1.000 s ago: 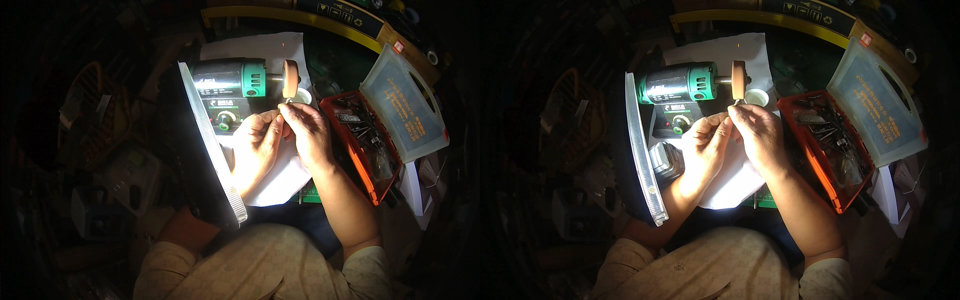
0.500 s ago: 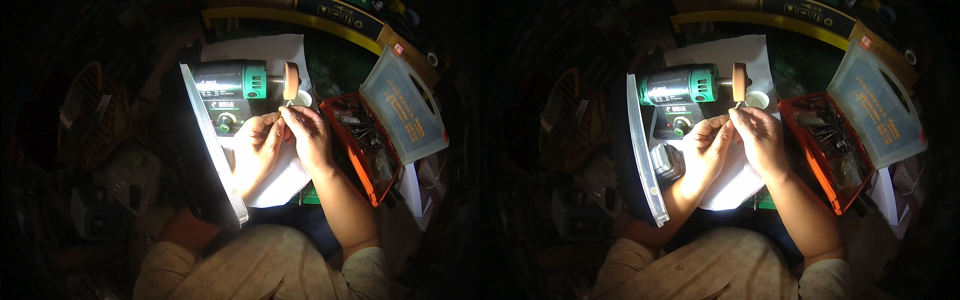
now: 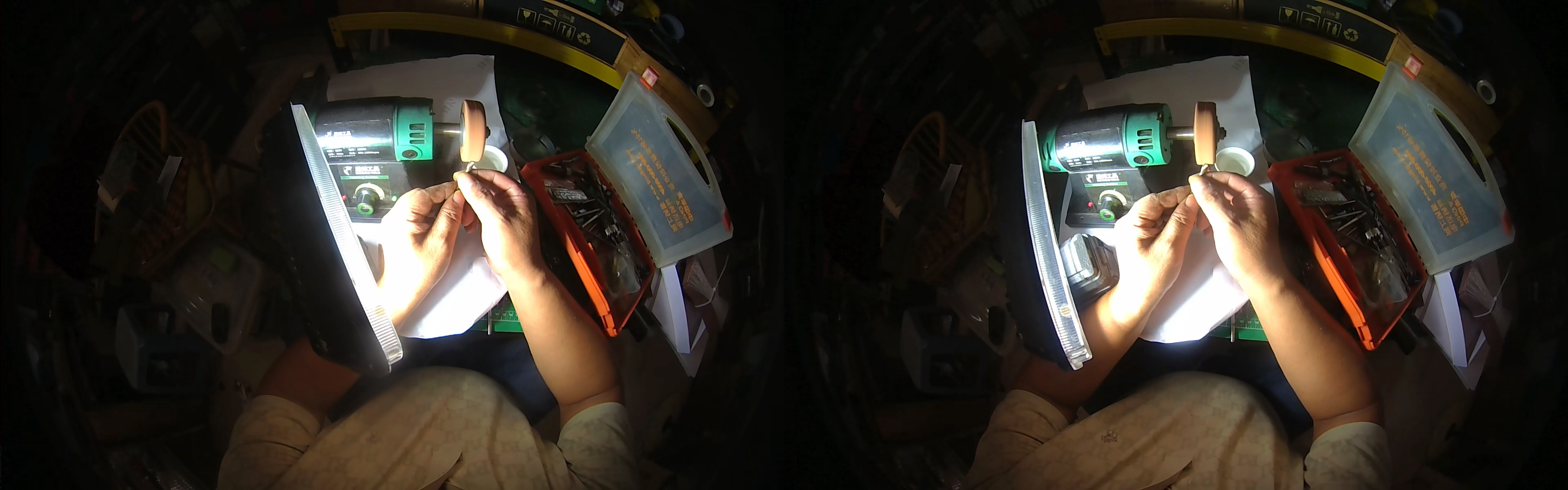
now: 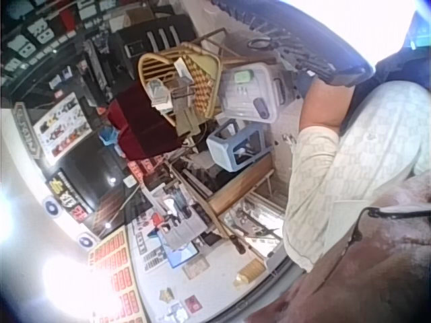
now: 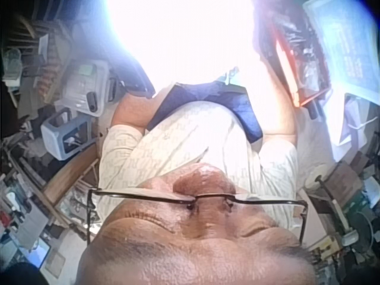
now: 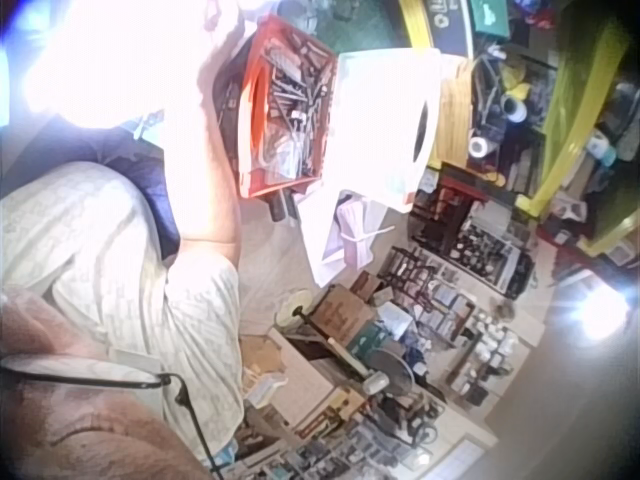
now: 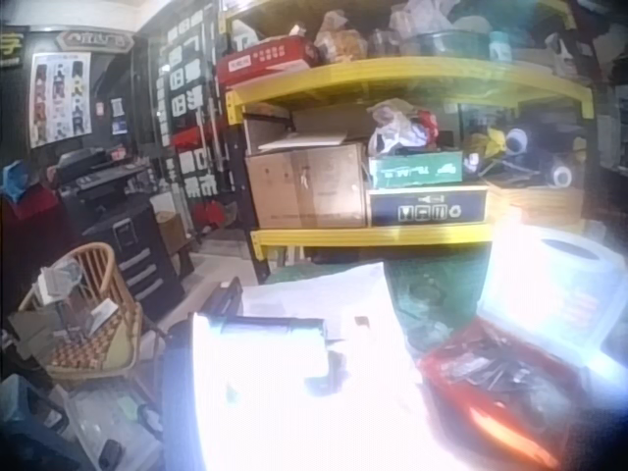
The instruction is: The person holds a small metal tool and repeatedly presses it against a rotating grinding wheel to sharpen its edge. They rotate the tool to work different sides and periodically inspect the edge under a bright work lamp. The person also reaches into a red toolbox to select different small tools and continues the sharpening process.
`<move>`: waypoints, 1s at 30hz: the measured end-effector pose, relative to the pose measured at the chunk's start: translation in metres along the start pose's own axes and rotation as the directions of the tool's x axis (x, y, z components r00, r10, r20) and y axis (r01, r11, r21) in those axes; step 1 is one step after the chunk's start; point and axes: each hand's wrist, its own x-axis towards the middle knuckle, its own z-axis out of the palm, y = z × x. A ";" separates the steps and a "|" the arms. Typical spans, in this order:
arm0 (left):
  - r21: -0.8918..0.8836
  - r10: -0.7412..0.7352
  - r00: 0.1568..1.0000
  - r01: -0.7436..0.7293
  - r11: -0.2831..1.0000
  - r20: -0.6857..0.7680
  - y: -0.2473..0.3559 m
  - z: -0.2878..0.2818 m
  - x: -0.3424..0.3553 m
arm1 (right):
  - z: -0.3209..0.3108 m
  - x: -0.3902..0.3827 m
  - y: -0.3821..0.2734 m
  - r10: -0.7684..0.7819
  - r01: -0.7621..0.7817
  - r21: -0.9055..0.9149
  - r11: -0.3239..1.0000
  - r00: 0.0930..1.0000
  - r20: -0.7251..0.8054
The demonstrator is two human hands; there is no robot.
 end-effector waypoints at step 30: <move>-0.059 -0.008 0.999 0.010 0.998 0.034 0.001 -0.001 -0.003 | -0.002 -0.005 -0.002 0.024 -0.023 0.034 0.999 1.000 -0.018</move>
